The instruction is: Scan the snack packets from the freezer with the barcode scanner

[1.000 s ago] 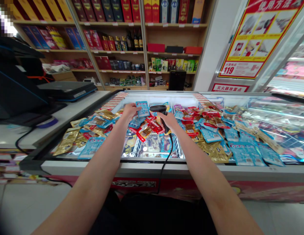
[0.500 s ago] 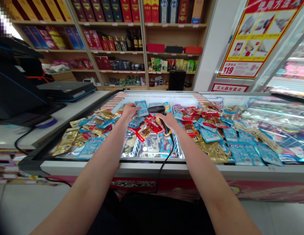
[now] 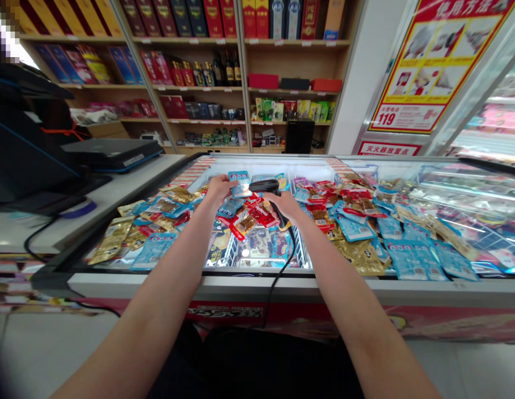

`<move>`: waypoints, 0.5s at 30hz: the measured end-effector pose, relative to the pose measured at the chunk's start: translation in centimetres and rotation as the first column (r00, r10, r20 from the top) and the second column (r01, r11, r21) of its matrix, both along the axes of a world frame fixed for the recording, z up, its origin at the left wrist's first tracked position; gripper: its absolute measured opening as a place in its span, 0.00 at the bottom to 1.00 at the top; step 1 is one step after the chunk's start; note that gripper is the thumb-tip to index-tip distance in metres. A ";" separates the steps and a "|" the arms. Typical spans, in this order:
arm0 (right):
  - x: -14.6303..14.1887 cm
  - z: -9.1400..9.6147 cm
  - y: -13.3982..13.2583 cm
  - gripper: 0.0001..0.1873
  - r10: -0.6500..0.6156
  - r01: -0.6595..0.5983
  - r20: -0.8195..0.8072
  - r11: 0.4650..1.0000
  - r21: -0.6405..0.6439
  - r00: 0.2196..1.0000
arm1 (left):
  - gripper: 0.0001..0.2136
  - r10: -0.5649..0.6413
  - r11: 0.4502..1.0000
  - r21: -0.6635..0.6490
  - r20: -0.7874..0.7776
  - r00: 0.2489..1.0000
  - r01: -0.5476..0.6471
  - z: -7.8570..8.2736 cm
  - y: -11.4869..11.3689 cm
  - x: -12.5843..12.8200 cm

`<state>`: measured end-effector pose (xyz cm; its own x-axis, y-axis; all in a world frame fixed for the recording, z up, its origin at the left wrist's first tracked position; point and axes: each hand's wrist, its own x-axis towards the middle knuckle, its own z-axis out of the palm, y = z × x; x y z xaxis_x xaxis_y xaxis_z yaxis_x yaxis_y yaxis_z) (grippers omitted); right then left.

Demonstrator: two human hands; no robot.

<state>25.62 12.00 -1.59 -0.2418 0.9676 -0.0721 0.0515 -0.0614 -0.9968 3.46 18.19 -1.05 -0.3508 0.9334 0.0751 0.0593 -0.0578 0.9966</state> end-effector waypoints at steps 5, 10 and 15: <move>0.1 -0.2 0.2 0.20 0.011 -0.011 -0.002 1.000 -0.004 1.000 | 0.13 -0.002 1.000 0.002 -0.013 1.000 0.002 -0.2 0.2 -0.1; 0.1 -0.5 0.4 0.20 0.012 -0.012 -0.001 1.000 0.006 1.000 | 0.14 -0.004 1.000 0.007 -0.022 1.000 0.004 -0.2 0.2 -0.2; 0.1 -0.2 0.2 0.20 0.007 -0.007 0.016 1.000 0.019 1.000 | 0.14 -0.013 1.000 0.009 -0.010 1.000 0.013 -0.3 0.4 -0.2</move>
